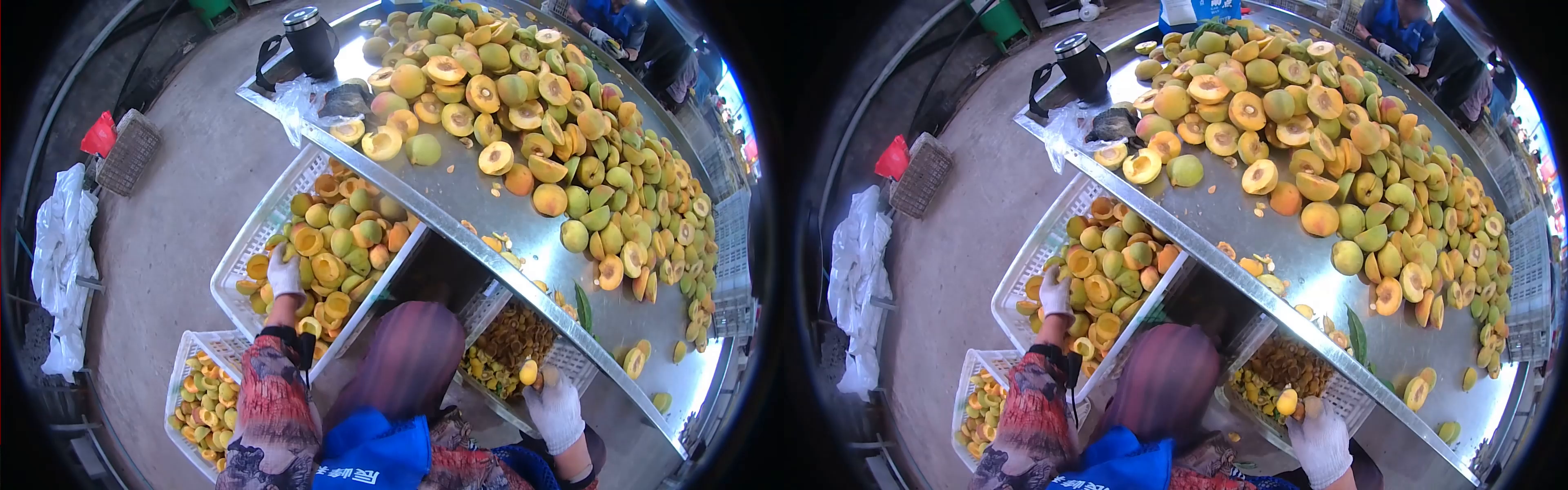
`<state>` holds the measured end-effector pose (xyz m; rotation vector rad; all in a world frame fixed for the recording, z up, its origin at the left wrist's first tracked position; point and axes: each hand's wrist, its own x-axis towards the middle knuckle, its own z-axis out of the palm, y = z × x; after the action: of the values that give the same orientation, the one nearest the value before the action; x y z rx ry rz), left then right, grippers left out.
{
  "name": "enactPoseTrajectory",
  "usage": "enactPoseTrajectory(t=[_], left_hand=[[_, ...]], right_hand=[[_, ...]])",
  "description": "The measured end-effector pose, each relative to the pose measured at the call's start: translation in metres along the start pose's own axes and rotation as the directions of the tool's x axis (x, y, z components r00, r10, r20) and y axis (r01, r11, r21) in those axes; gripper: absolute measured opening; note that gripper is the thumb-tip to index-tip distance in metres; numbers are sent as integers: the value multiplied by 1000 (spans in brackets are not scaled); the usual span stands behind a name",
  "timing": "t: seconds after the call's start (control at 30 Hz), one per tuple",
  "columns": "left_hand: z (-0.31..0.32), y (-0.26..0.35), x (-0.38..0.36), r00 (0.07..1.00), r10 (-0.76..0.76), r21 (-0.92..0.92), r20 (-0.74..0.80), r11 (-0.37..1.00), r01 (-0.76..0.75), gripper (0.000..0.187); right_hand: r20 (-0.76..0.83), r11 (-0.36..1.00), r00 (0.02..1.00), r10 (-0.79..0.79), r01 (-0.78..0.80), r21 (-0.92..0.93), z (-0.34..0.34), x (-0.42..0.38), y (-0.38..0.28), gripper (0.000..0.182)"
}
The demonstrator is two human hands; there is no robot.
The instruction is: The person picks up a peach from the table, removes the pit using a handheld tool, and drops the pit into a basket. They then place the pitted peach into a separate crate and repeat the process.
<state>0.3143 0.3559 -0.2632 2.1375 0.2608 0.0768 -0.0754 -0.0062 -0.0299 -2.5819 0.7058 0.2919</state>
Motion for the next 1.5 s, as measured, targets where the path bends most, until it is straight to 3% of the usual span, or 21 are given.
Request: enactPoseTrajectory(t=[0.07,0.17,0.3,0.33,0.43,0.5,0.6,0.7,0.8,0.9,0.93,1.03,1.07,1.1,1.2,1.3,1.37,1.43,1.47,1.5], left_hand=[[-4,39,9,993,115,260,35,958,-120,59],[5,59,23,986,37,382,161,919,-97,62],[26,48,38,972,-94,629,217,775,-66,44],[29,48,39,980,-92,645,177,763,-45,34],[19,47,29,990,-81,659,115,752,-15,29],[-6,36,24,998,23,634,65,771,-59,28],[-56,34,19,987,161,605,-11,787,-122,25],[-115,28,14,967,253,736,-4,655,-168,24],[-143,-38,7,926,363,693,103,642,-329,26],[-152,-56,-16,935,158,558,318,766,-319,23],[-152,-52,-24,963,186,528,196,807,-263,19],[-158,-42,-24,985,172,381,27,909,-169,19],[-160,-32,-23,985,171,468,34,868,-167,20],[-159,-20,-22,975,213,414,59,884,-218,20],[-142,29,-27,949,290,260,126,913,-313,21],[-115,144,-68,883,429,45,190,895,-444,23],[-84,211,-88,784,564,-109,260,824,-556,27],[-45,271,-120,702,613,-336,362,788,-515,28],[-33,301,-140,650,640,-427,410,765,-483,29],[-22,334,-170,593,628,-391,504,778,-492,29]], right_hand=[[-21,1000,1000,12,-12,16,-1,-4,-7,23],[-28,997,998,63,-61,53,1,-4,-16,22],[27,994,994,107,-107,16,4,-4,-24,23],[38,994,994,103,-104,18,2,-1,-32,23],[15,997,998,62,-63,36,4,3,-37,21],[-35,999,999,-33,34,19,2,7,-45,20],[-36,998,998,-59,59,0,0,9,-50,19],[-95,991,987,-128,132,38,6,9,-57,20],[-34,989,991,-131,133,60,5,8,-61,21],[-125,979,974,-189,196,46,5,4,-57,22],[-78,994,991,-106,107,8,4,4,-48,23],[-97,997,993,-73,76,26,-3,-3,-34,23],[-107,996,992,-69,75,46,-6,-5,-30,23],[-119,994,989,-87,93,48,-7,-6,-28,24],[-133,989,981,-143,145,-1,-16,-9,-23,27],[-167,976,962,-216,214,-31,-26,-8,-17,31],[-89,992,989,-116,120,40,-31,-6,-8,32],[-23,960,969,-247,241,-139,-20,-4,13,19],[-26,955,974,-223,213,-208,-10,-2,29,18],[-28,943,978,-206,190,-273,-4,-1,42,18]])
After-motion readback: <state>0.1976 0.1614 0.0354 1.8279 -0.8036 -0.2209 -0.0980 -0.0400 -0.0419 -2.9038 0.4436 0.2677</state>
